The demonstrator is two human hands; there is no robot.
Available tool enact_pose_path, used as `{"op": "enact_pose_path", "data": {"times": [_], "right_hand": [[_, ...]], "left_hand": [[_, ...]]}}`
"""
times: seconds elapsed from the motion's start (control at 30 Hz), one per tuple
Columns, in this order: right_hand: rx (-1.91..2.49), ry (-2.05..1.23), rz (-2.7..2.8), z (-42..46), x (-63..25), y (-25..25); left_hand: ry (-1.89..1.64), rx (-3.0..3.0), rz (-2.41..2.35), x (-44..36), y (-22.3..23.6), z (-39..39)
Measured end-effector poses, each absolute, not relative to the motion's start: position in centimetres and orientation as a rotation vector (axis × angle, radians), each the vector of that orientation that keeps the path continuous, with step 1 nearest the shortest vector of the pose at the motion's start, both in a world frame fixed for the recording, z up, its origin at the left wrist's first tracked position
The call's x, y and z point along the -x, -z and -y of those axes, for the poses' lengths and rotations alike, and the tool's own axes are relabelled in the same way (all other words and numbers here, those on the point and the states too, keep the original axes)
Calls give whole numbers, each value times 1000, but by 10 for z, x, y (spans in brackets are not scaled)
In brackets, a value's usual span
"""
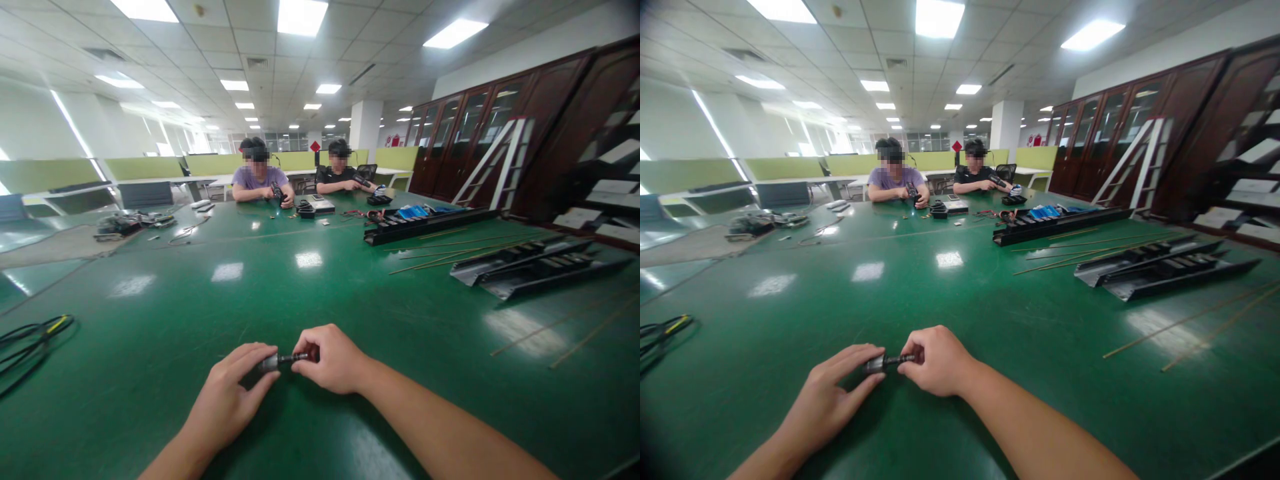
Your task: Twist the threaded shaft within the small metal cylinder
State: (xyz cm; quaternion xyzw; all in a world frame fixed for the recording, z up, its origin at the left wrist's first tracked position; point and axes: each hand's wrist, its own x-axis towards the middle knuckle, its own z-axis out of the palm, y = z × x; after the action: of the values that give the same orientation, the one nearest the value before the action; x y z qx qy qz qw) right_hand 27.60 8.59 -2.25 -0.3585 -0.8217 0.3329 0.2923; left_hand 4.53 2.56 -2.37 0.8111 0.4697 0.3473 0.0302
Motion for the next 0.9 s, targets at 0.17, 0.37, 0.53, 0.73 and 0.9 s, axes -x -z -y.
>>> {"op": "enact_pose_path", "data": {"times": [0.17,0.37,0.53,0.73,0.9], "right_hand": [[972,-892,2190,-85,-276,21],[958,-896,2186,-86,-276,21],[957,-901,2181,-86,-276,21],[953,-894,2172,-86,-276,21],[960,-879,2149,-85,-275,23]], "left_hand": [[-1073,-2496,-1443,-45,23,-25],[-1061,-2482,-1445,-44,23,-27],[-1072,-2476,-1446,-43,24,-28],[-1080,-2475,-1447,-43,22,-27],[-1083,-2476,-1460,-43,21,-27]]}}
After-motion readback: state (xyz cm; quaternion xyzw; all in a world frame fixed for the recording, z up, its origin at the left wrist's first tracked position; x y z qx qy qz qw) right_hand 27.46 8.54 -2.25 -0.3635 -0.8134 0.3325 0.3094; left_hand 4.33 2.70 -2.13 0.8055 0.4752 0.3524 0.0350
